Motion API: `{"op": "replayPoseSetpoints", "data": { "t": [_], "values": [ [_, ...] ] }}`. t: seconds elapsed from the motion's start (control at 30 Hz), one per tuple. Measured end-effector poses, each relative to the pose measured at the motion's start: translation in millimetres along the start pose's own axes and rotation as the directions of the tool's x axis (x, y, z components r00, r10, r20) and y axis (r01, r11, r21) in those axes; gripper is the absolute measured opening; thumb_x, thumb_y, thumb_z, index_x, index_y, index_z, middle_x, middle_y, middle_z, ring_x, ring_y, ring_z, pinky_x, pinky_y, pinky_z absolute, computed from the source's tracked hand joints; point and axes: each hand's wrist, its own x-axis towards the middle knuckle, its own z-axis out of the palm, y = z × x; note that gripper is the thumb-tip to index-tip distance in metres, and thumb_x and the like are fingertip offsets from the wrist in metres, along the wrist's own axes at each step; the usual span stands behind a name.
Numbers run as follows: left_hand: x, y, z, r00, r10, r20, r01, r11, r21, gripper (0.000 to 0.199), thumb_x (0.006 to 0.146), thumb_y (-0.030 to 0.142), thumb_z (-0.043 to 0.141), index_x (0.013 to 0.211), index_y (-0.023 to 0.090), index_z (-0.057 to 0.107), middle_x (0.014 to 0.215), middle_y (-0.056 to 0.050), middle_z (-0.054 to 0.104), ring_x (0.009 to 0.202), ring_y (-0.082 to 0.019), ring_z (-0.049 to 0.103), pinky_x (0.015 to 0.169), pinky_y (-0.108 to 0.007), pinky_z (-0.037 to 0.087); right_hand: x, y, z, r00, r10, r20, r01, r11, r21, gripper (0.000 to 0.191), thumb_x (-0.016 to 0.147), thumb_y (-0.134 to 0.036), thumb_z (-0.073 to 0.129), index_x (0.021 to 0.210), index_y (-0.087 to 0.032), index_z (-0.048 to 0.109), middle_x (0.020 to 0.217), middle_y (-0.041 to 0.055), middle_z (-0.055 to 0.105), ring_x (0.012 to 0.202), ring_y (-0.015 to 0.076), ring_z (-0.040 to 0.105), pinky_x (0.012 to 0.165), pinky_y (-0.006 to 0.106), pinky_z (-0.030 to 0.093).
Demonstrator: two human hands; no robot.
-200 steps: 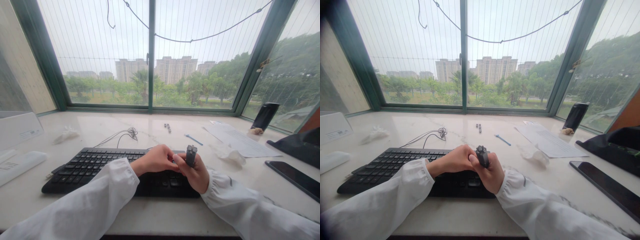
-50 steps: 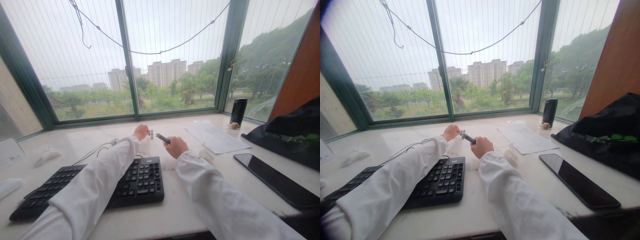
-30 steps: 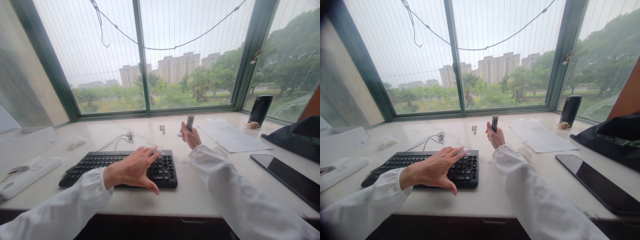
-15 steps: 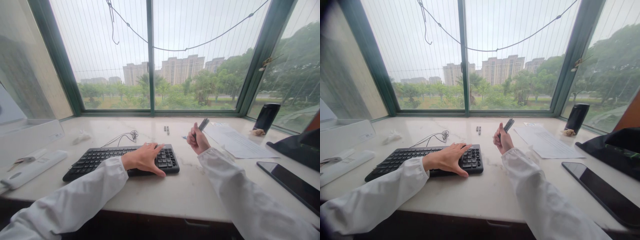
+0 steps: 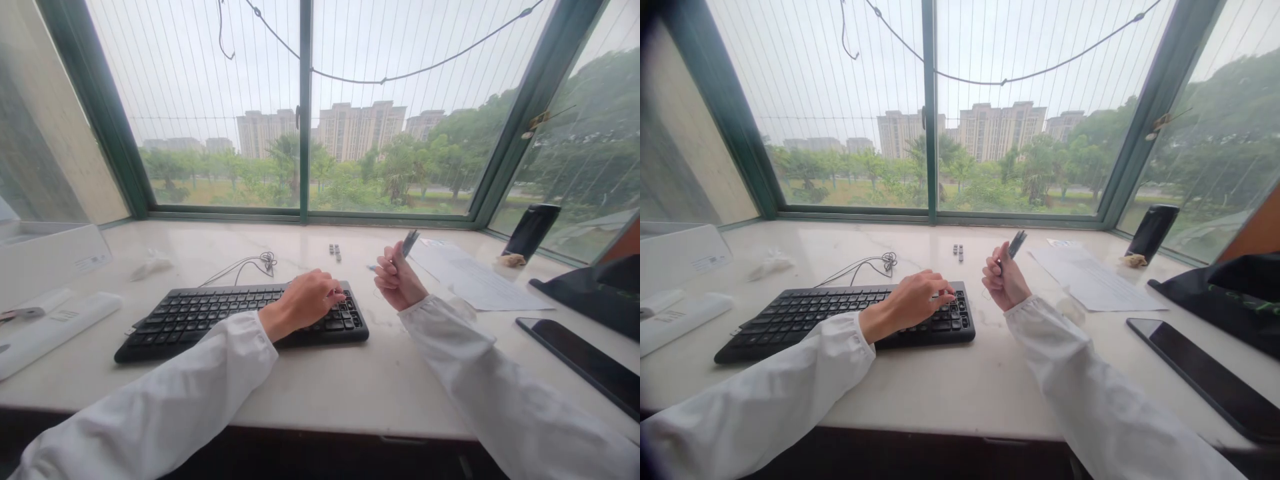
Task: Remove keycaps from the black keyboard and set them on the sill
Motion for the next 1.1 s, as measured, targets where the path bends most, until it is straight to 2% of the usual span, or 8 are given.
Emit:
{"op": "replayPoseSetpoints", "data": {
  "t": [0.07, 0.17, 0.27, 0.43, 0.57, 0.7, 0.9, 1.1],
  "values": [
    [-3.2, -5.3, -1.8, 0.999, -0.016, 0.036, 0.017, 1.0, -0.005, 0.033, 0.09, 0.044, 0.05, 0.092, 0.02, 0.073, 0.082, -0.006, 0.067, 0.076, -0.018, 0.06, 0.067, -0.029, 0.043, -3.5, 4.5, 2.3, 0.999, 0.044, -0.016, -0.045, 0.994, -0.103, 0.047, 0.072, -0.06, 0.066, 0.065, -0.02, 0.042, 0.045, -0.0103, 0.028, 0.035, 0.0039, 0.016, 0.033, 0.015, 0.011],
    [-6.9, -8.1, -1.3, 0.998, -0.011, 0.063, 0.015, 0.998, -0.064, 0.034, 0.082, 0.052, 0.058, 0.093, 0.024, 0.074, 0.082, -0.004, 0.068, 0.072, -0.017, 0.061, 0.064, -0.027, 0.041, -6.2, 10.1, 6.8, 0.994, 0.102, -0.036, -0.106, 0.979, -0.171, 0.053, 0.075, -0.068, 0.057, 0.06, -0.02, 0.037, 0.041, -0.0095, 0.024, 0.035, 0.0052, 0.014, 0.034, 0.017, 0.01],
    [-10.0, -4.9, 3.0, 0.999, 0.017, 0.051, -0.01, 0.992, -0.125, 0.034, 0.077, 0.055, 0.062, 0.092, 0.027, 0.075, 0.083, -0.002, 0.069, 0.072, -0.016, 0.061, 0.064, -0.026, 0.04, -4.5, 16.5, 14.5, 0.994, 0.085, -0.068, -0.095, 0.985, -0.146, 0.056, 0.077, -0.069, 0.052, 0.057, -0.02, 0.032, 0.04, -0.0088, 0.023, 0.035, 0.0055, 0.014, 0.034, 0.019, 0.011],
    [-13.0, -1.1, 9.3, 1.0, 0.005, 0.026, -0.001, 0.984, -0.176, 0.029, 0.078, 0.051, 0.064, 0.09, 0.028, 0.076, 0.078, -0.002, 0.068, 0.07, -0.015, 0.06, 0.066, -0.025, 0.039, 3.8, 32.5, 26.5, 0.991, 0.072, -0.116, -0.079, 0.995, -0.06, 0.059, 0.078, -0.068, 0.051, 0.053, -0.02, 0.027, 0.039, -0.0084, 0.021, 0.035, 0.0055, 0.012, 0.033, 0.02, 0.011],
    [-12.6, -1.3, 10.2, 0.999, -0.033, -0.006, 0.031, 0.974, -0.223, 0.026, 0.079, 0.049, 0.063, 0.087, 0.028, 0.076, 0.077, -0.001, 0.068, 0.067, -0.014, 0.058, 0.065, -0.024, 0.039, 2.4, 36.7, 28.9, 0.996, 0.066, -0.063, -0.067, 0.998, -0.008, 0.06, 0.08, -0.068, 0.048, 0.052, -0.021, 0.023, 0.04, -0.0076, 0.02, 0.036, 0.0069, 0.015, 0.033, 0.021, 0.018],
    [-9.8, 0.7, 12.0, 0.996, -0.087, -0.018, 0.077, 0.947, -0.31, 0.033, 0.08, 0.052, 0.06, 0.086, 0.023, 0.077, 0.065, -0.001, 0.065, 0.059, -0.012, 0.052, 0.062, -0.024, 0.038, -6.9, 30.9, 31.3, 0.998, 0.065, 0.003, -0.065, 0.998, 0.004, 0.057, 0.084, -0.06, 0.048, 0.053, -0.021, 0.021, 0.042, -0.0062, 0.02, 0.039, 0.0085, 0.022, 0.038, 0.021, 0.027],
    [-7.2, 5.5, 15.3, 0.993, -0.083, 0.086, 0.116, 0.838, -0.533, 0.039, 0.084, 0.048, 0.056, 0.083, 0.014, 0.075, 0.062, 0.0, 0.059, 0.057, -0.009, 0.043, 0.055, -0.02, 0.034, -11.5, 33.0, 33.4, 0.992, 0.105, 0.062, -0.104, 0.994, -0.029, 0.054, 0.085, -0.058, 0.049, 0.053, -0.021, 0.025, 0.044, -0.0056, 0.02, 0.041, 0.0101, 0.026, 0.038, 0.022, 0.029],
    [-6.4, 3.1, 8.8, 0.992, -0.103, 0.076, 0.128, 0.841, -0.526, 0.033, 0.086, 0.038, 0.053, 0.078, 0.012, 0.072, 0.059, 0.001, 0.056, 0.056, -0.009, 0.041, 0.054, -0.019, 0.034, -5.2, 36.7, 28.7, 0.994, 0.068, 0.085, -0.071, 0.997, 0.029, 0.033, 0.081, -0.033, 0.064, 0.063, -0.02, 0.041, 0.059, -0.0038, 0.038, 0.056, 0.0095, 0.044, 0.054, 0.021, 0.043]
  ]
}}
